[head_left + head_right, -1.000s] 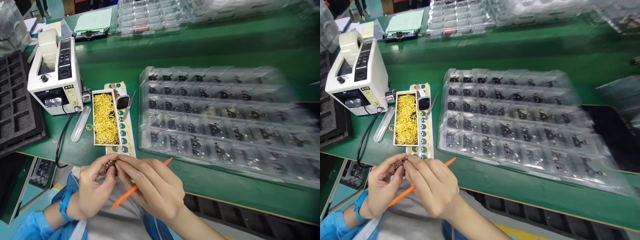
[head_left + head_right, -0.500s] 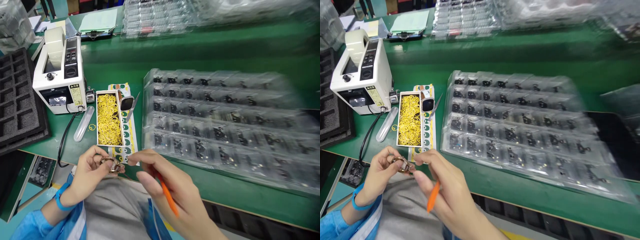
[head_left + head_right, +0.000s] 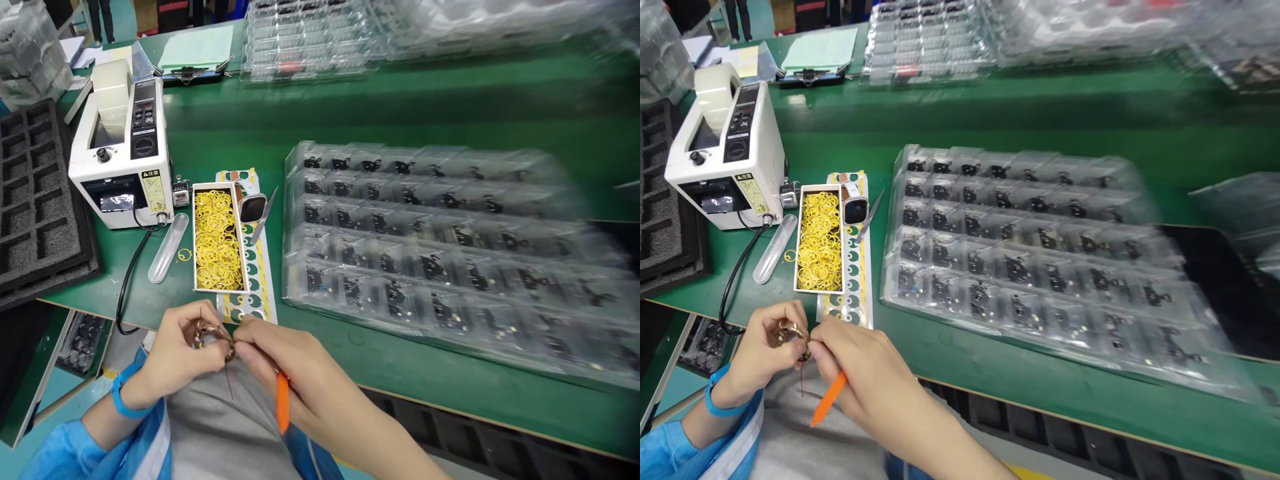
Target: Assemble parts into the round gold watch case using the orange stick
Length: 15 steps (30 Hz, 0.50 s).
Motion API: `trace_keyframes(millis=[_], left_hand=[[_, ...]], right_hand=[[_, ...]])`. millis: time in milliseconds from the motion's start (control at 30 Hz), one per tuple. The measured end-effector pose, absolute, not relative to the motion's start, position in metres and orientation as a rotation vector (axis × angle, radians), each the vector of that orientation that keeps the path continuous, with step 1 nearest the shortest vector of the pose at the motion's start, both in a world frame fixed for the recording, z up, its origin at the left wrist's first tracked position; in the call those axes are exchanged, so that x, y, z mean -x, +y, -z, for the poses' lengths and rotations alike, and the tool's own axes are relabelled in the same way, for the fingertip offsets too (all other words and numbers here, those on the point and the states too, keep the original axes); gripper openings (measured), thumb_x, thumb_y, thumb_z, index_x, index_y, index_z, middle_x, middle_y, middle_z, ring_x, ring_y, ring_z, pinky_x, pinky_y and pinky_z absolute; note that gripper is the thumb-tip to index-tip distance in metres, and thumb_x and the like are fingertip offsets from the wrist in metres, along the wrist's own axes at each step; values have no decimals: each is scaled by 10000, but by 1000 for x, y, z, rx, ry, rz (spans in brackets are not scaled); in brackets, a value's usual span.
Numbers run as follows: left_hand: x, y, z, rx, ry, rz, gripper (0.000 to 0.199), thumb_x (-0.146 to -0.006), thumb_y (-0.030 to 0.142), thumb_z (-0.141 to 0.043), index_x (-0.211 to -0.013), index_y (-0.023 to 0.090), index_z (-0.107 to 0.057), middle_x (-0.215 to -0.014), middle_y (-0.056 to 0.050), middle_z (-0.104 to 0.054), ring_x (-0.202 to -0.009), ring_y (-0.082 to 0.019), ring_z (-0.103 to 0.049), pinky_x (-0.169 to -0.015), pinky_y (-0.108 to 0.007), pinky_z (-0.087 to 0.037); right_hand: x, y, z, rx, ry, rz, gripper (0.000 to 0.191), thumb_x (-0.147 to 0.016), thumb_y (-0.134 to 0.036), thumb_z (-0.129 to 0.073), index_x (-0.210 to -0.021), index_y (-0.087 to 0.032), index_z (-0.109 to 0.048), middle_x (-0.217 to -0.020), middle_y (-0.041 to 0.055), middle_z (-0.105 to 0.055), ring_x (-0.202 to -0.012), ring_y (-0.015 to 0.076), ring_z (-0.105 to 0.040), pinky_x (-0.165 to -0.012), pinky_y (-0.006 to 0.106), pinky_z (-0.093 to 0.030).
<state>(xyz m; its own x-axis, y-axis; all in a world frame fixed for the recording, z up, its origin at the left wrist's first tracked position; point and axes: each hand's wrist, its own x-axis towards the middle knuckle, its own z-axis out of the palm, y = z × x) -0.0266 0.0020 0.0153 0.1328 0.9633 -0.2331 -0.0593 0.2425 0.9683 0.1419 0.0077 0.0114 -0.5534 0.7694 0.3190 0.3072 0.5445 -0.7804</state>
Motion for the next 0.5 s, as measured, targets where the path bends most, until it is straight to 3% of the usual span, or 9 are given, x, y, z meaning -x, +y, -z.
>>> trace_keyframes(millis=[200,300,400,500], left_hand=[[30,2,-12,-1033,1138,-975,207,-682,282,-783,-612,151,-639,-620,19,-514,-521,-89,-448,-484,-206,-369],[31,1,-10,-1165,1177,-1054,198,-748,293,-786,-639,151,-700,-619,9,-526,-528,-100,-489,-486,-211,-404],[29,-3,-1,-1602,1305,-1327,85,-830,150,-693,-817,182,-770,-636,-6,-566,-593,-127,-556,-531,-218,-455],[27,-7,10,-2104,1353,-1518,322,-882,68,-568,-1092,236,-746,-716,-30,-627,-638,-153,-624,-568,-245,-518]], right_hand=[[-144,8,-10,942,-2056,-1125,306,-1039,-227,-343,-758,-214,-463,-636,-25,-538,-533,106,-479,-507,205,-400],[-143,7,-9,1015,-1926,-1155,420,-1052,-312,-333,-649,-212,-395,-540,-46,-445,-470,94,-416,-465,198,-360],[-137,6,-9,1028,-1792,-1247,493,-1050,-386,-351,-609,-194,-454,-528,-31,-477,-482,95,-460,-482,194,-387],[-127,6,-7,961,-1641,-1358,485,-1021,-466,-412,-636,-187,-507,-571,-11,-512,-518,108,-493,-461,189,-404]])
